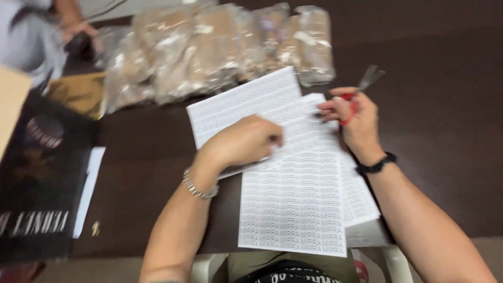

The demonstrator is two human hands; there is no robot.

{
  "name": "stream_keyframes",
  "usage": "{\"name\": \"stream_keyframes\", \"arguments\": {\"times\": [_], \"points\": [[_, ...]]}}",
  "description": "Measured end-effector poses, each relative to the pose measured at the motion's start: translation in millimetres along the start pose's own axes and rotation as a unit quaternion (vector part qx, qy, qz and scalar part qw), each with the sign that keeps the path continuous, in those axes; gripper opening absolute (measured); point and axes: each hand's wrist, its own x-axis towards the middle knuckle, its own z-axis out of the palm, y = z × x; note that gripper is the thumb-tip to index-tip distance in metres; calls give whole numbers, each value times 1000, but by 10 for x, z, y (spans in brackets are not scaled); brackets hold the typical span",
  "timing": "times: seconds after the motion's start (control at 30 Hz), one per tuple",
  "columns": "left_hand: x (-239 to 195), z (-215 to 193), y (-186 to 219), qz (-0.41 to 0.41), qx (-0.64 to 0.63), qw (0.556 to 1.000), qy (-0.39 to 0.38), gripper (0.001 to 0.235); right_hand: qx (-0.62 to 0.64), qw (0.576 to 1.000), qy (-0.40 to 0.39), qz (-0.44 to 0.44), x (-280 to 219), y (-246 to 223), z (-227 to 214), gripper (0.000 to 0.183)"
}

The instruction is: Cutting printed paper sheets into individual labels using scissors

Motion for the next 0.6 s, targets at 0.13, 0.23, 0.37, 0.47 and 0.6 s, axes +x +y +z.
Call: {"name": "stream_keyframes", "arguments": {"times": [0.13, 0.23, 0.37, 0.47, 0.6], "points": [[-110, 5, 63, -83, -9, 994, -65, 18, 32, 999, 26, 6, 27, -127, 80, 33], [-214, 98, 25, -143, -88, 984, -53, 19, 33, 999, 14, 12, 3, -271, 156, 35], [-287, 47, 135, -142, -68, 988, -1, 17, 21, 999, 11, 25, 4, -308, 149, 37], [-310, 5, 251, -145, -55, 987, 31, 22, 15, 999, 10, 33, -4, -342, 141, 38], [-329, -20, 170, -153, -25, 983, 98, 45, 12, 999, 12, 35, -4, -379, 134, 38]]}}
